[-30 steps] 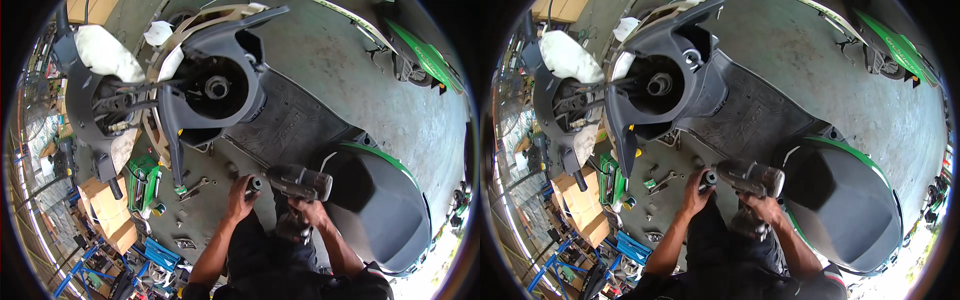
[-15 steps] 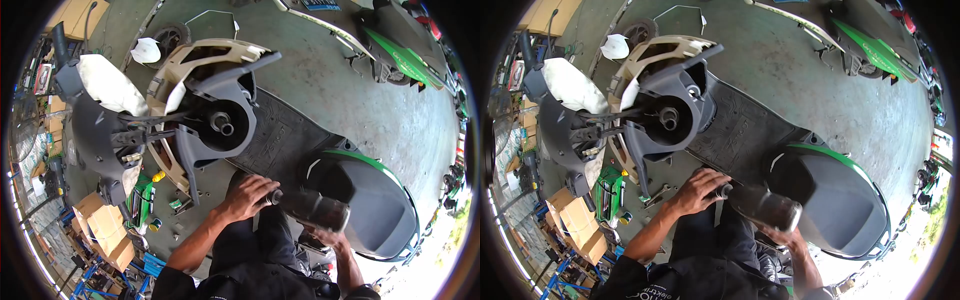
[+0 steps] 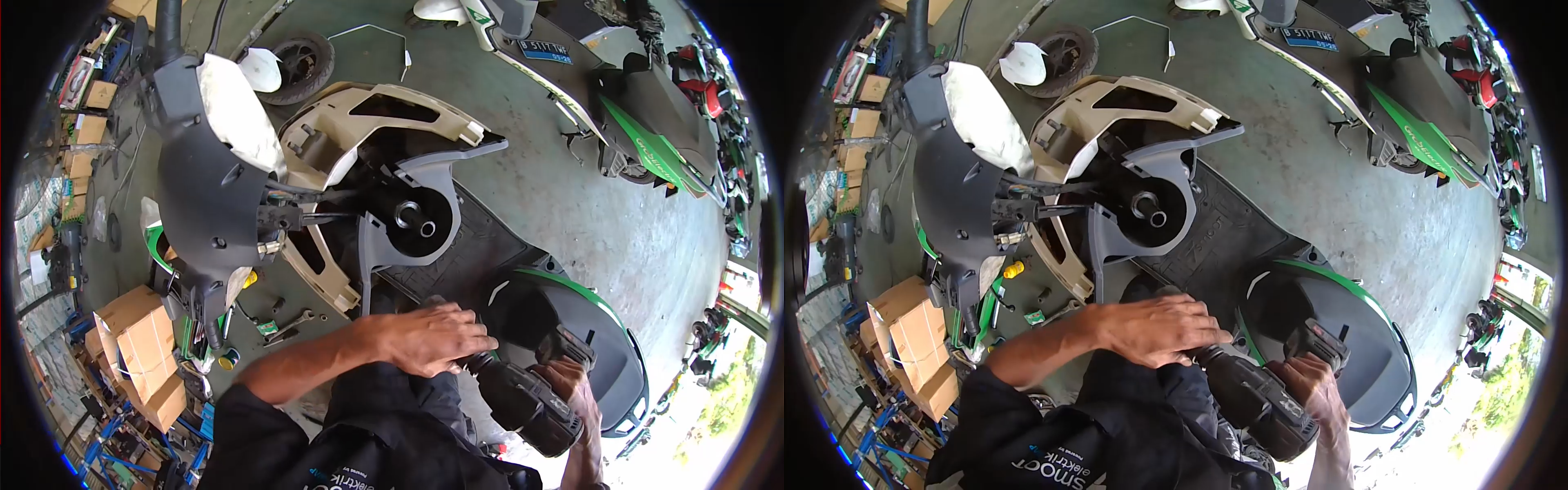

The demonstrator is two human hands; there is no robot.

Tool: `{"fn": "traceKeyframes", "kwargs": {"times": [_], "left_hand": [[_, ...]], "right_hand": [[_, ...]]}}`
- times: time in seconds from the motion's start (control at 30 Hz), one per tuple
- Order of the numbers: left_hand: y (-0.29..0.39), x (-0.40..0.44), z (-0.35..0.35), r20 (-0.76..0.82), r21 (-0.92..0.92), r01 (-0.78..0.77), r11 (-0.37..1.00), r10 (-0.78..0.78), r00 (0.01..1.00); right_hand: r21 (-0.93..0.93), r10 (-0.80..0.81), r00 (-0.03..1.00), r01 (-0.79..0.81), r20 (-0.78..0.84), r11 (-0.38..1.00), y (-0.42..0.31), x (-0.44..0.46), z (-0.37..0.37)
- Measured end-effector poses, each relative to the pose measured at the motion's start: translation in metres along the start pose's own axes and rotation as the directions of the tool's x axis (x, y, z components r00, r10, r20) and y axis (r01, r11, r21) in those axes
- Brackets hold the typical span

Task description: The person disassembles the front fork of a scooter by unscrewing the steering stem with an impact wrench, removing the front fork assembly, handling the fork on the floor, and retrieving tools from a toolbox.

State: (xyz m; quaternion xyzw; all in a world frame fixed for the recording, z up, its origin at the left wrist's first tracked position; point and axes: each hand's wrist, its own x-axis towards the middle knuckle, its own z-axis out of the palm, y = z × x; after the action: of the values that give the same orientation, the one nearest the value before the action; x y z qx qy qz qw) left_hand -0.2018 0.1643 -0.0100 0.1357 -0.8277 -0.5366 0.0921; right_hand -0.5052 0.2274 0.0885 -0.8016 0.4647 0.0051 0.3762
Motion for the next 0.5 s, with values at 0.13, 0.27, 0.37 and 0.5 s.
{"fn": "traceKeyframes", "kwargs": {"times": [0.13,0.27,0.37,0.5], "left_hand": [[0.011,-0.001,-0.031,0.018,0.293,0.007,0.956,-0.013,1.0],[0.001,-0.005,-0.034,-0.374,0.553,0.135,0.822,0.1,0.922],[-0.011,-0.005,-0.033,-0.555,0.567,0.269,0.779,0.119,0.823],[-0.024,-0.013,-0.029,-0.677,0.438,0.437,0.785,-0.032,0.736]], "right_hand": [[-0.006,0.027,0.998,-0.028,-0.055,1.0,-0.009,0.009,0.003],[0.359,0.214,0.962,-0.141,-0.172,0.923,-0.008,0.01,0.025],[0.663,0.344,0.898,-0.082,-0.275,0.744,-0.031,0.036,0.052],[0.84,0.52,0.821,-0.098,-0.235,0.534,-0.046,0.064,0.065]]}}
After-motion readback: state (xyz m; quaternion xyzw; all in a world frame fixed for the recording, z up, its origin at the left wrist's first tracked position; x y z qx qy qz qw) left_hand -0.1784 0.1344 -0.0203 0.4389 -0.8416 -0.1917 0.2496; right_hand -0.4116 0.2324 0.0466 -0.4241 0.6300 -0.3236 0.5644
